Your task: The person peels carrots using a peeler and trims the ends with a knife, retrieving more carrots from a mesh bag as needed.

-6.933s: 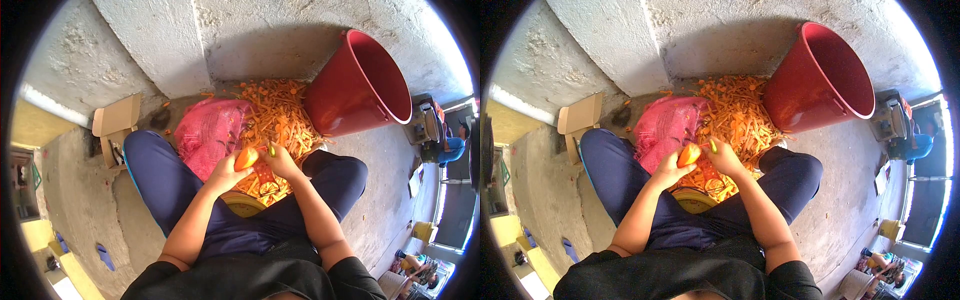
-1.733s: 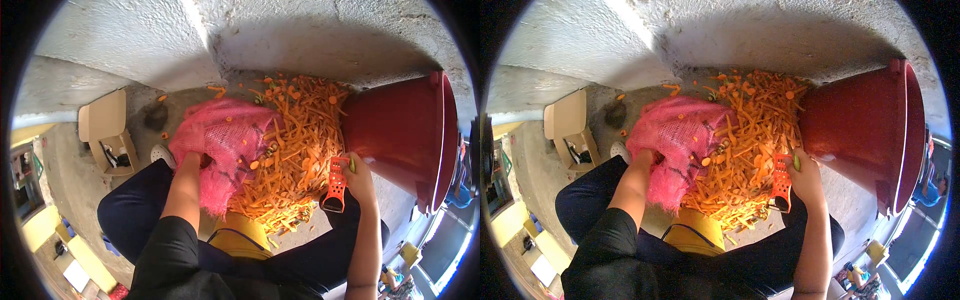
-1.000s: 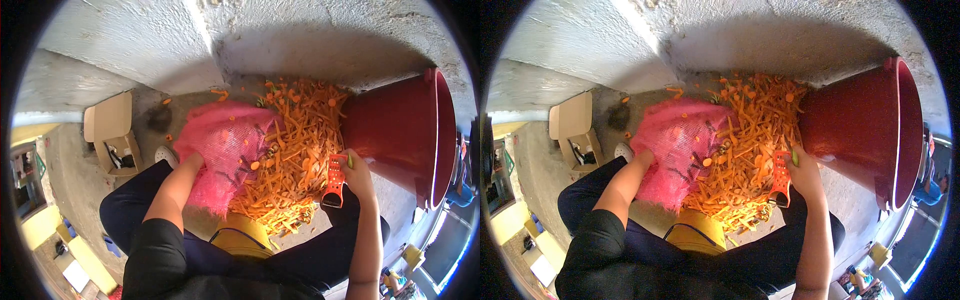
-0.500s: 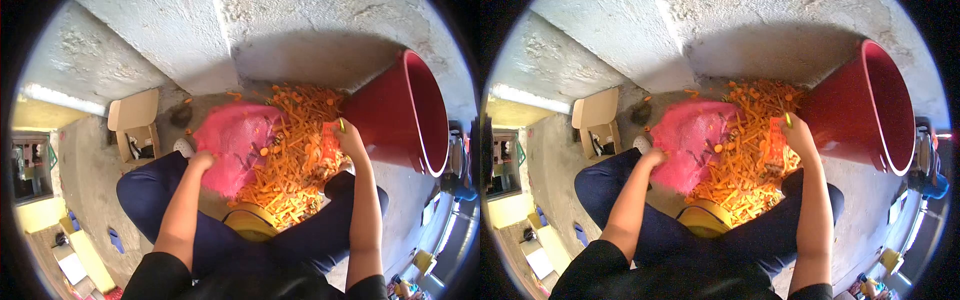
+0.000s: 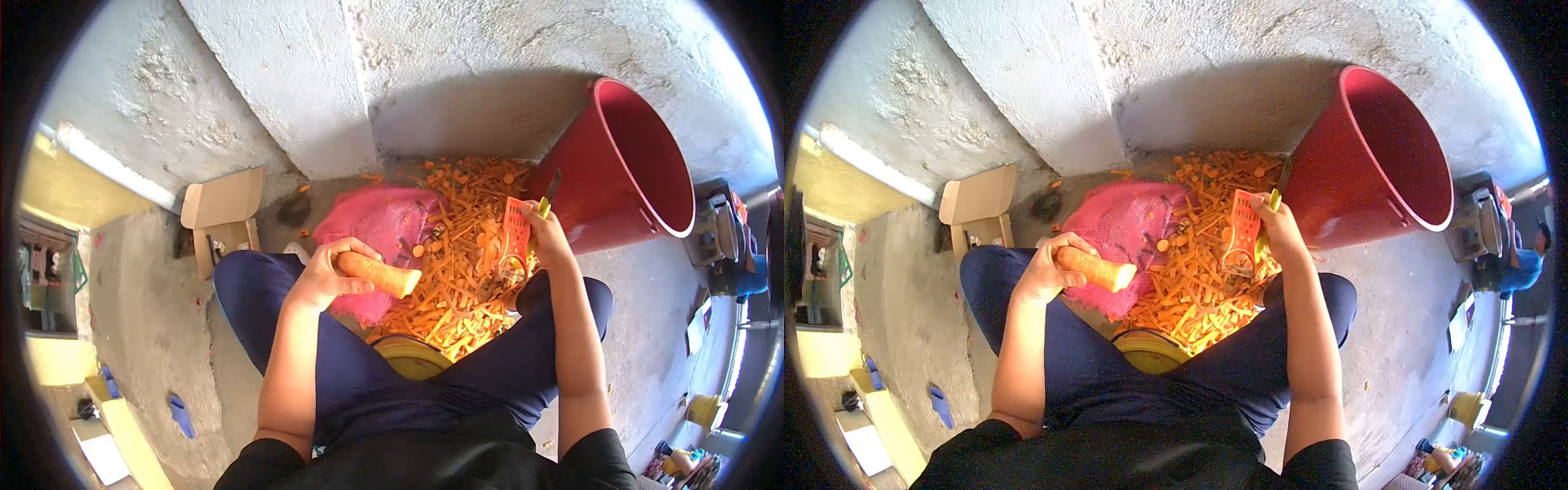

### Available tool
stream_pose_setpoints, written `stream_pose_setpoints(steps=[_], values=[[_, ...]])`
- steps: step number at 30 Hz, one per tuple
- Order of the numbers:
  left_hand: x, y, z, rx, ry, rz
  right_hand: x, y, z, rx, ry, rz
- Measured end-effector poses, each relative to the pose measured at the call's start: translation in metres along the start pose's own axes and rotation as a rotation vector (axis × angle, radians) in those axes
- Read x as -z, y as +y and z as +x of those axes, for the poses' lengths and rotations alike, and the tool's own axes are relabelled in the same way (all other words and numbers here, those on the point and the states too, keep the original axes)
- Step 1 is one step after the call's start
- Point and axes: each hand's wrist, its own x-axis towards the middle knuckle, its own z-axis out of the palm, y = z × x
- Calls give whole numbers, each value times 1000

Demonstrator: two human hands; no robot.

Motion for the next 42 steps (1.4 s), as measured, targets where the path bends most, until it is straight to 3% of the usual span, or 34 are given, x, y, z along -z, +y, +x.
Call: stream_pose_setpoints(steps=[4, 8, 9, 12, 16, 19, 24, 26, 27, 28, 31, 34, 42], values=[[-24, -43, 12, -143, -140, -548, -15, 11, -28, -76, 46, 301], [-69, -74, 14, 108, 105, -946, -33, 34, -51, -107, 59, 383], [-73, -80, 17, 135, 80, -1009, -40, 38, -55, -63, 102, 390], [-77, -88, 23, 255, 108, -998, -54, 38, -71, -92, 91, 371], [-64, -99, 28, 440, -11, -815, -59, 40, -71, -78, 140, 329], [-76, -105, 25, 410, 74, -793, -56, 39, -68, -67, 124, 271], [-76, -117, 24, 514, 74, -818, -57, 47, -59, 50, 268, 149], [-88, -101, 22, 578, 158, -658, -79, 37, -67, 124, 350, 137], [-92, -96, 21, 610, 208, -599, -80, 44, -62, 179, 406, -38], [-94, -95, 21, 641, 257, -538, -78, 53, -55, 259, 334, -85], [-83, -118, 26, 564, -14, -762, -103, 39, -75, 312, 286, -297], [-82, -126, 32, 553, -89, -739, -112, 39, -77, 293, 255, -219], [-89, -115, 33, 577, -95, -771, -108, 35, -75, 361, 293, -470]])
